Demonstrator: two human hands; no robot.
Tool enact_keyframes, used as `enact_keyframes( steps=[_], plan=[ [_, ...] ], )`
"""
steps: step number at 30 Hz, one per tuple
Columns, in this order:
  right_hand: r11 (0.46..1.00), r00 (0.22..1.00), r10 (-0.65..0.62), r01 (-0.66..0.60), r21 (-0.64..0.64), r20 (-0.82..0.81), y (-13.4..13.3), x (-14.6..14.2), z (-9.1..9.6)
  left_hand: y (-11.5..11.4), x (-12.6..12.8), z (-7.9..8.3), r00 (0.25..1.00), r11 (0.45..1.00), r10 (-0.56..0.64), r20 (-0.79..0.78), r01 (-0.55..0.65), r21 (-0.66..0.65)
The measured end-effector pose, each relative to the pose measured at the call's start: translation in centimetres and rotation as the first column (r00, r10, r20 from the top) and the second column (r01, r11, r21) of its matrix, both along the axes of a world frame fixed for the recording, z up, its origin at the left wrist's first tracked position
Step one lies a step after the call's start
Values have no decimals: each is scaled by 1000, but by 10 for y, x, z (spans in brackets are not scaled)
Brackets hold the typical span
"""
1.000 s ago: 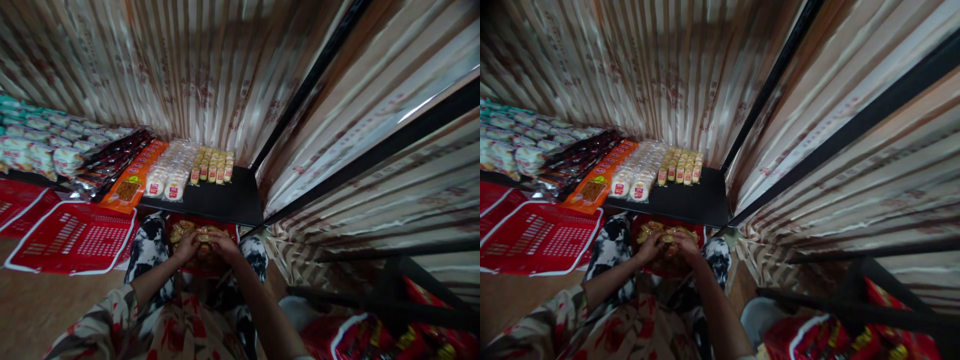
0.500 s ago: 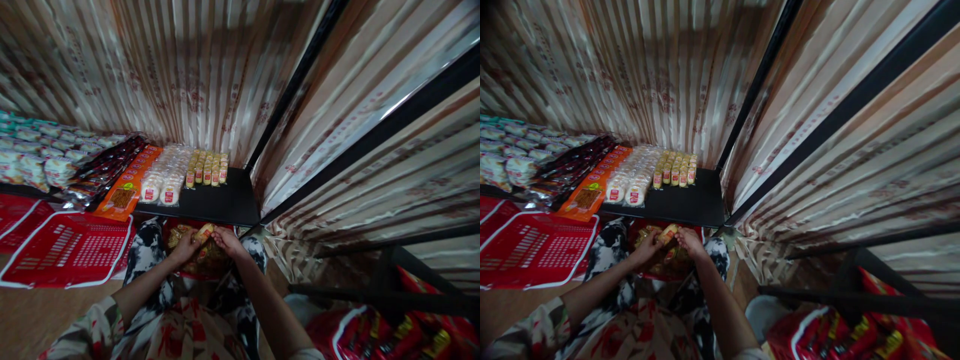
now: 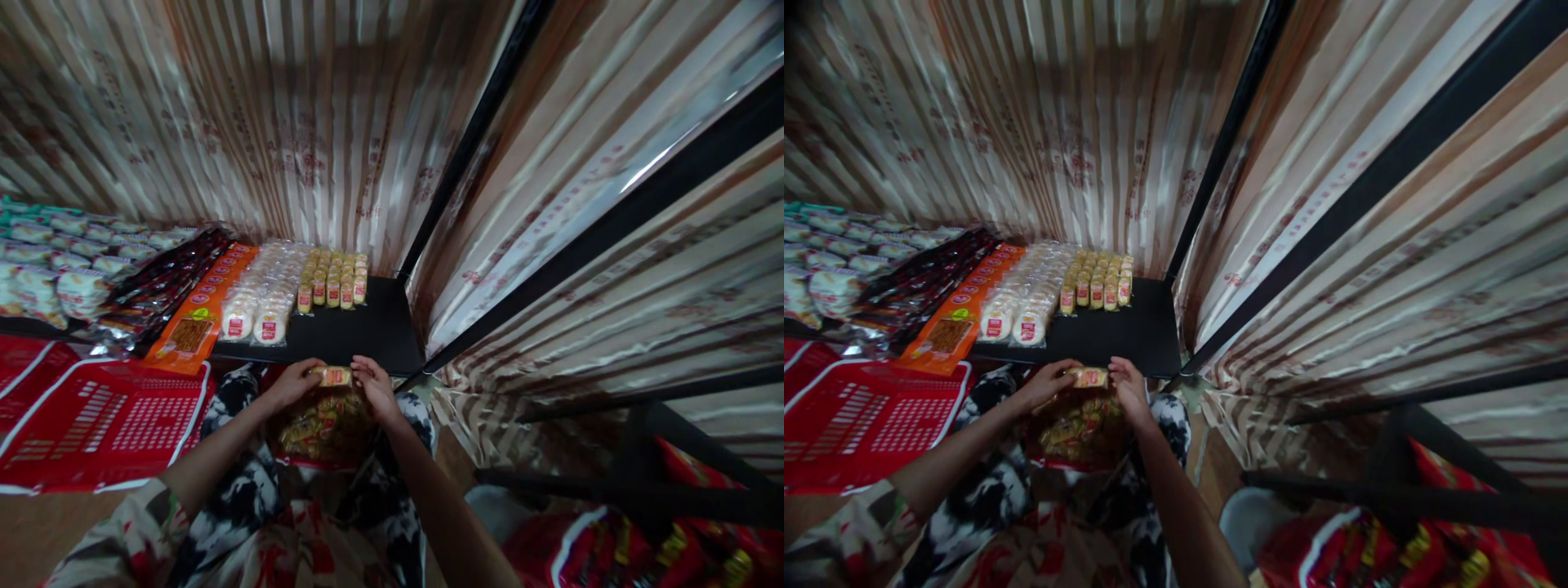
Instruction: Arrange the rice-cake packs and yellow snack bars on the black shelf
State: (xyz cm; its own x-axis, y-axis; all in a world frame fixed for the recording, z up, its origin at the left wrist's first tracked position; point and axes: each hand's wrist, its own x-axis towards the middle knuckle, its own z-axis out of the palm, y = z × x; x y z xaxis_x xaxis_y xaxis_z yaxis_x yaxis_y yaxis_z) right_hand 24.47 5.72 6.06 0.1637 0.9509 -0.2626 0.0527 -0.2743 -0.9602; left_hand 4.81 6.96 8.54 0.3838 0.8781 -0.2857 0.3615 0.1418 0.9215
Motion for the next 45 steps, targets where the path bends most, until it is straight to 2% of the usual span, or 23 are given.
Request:
enact_keyframes(
  steps=[3, 7, 11, 16, 19, 23, 27, 31, 35, 40, 45],
  plan=[
    [986, 985, 83, -102, 128, 150, 1, 1, 7, 13, -3, 12, 990, 990, -129, -63, 132, 52],
    [937, 914, 252, -313, 157, 318, 4, 0, 15, 29, -1, 29, 962, 962, -228, -153, 247, 116],
    [914, 884, 322, -384, 132, 340, 9, 1, 18, 44, 5, 41, 953, 952, -224, -203, 258, 162],
    [880, 857, 380, -451, 149, 348, 18, 3, 19, 63, 16, 43, 958, 942, -178, -225, 232, 243],
    [903, 882, 337, -402, 153, 329, 27, 4, 19, 73, 26, 40, 969, 938, -126, -211, 186, 293],
    [959, 924, 178, -241, 151, 338, 46, 9, 16, 81, 43, 35, 997, 940, 14, -81, 14, 341],
    [985, 897, 33, -103, 135, 441, 72, 19, 12, 85, 60, 26, 983, 898, 178, -44, -144, 415],
    [991, 823, -51, -29, 131, 566, 103, 29, 9, 92, 75, 8, 978, 872, 196, -64, -144, 469],
    [985, 760, -123, 17, 170, 638, 130, 31, 6, 101, 85, -6, 982, 893, 178, -61, -136, 428],
    [982, 747, -141, 23, 186, 650, 152, 29, 3, 114, 94, -5, 981, 915, 182, -68, -144, 378],
    [980, 754, -149, 24, 200, 640, 163, 25, -1, 124, 97, -6, 976, 922, 193, -97, -147, 359]
  ],
)
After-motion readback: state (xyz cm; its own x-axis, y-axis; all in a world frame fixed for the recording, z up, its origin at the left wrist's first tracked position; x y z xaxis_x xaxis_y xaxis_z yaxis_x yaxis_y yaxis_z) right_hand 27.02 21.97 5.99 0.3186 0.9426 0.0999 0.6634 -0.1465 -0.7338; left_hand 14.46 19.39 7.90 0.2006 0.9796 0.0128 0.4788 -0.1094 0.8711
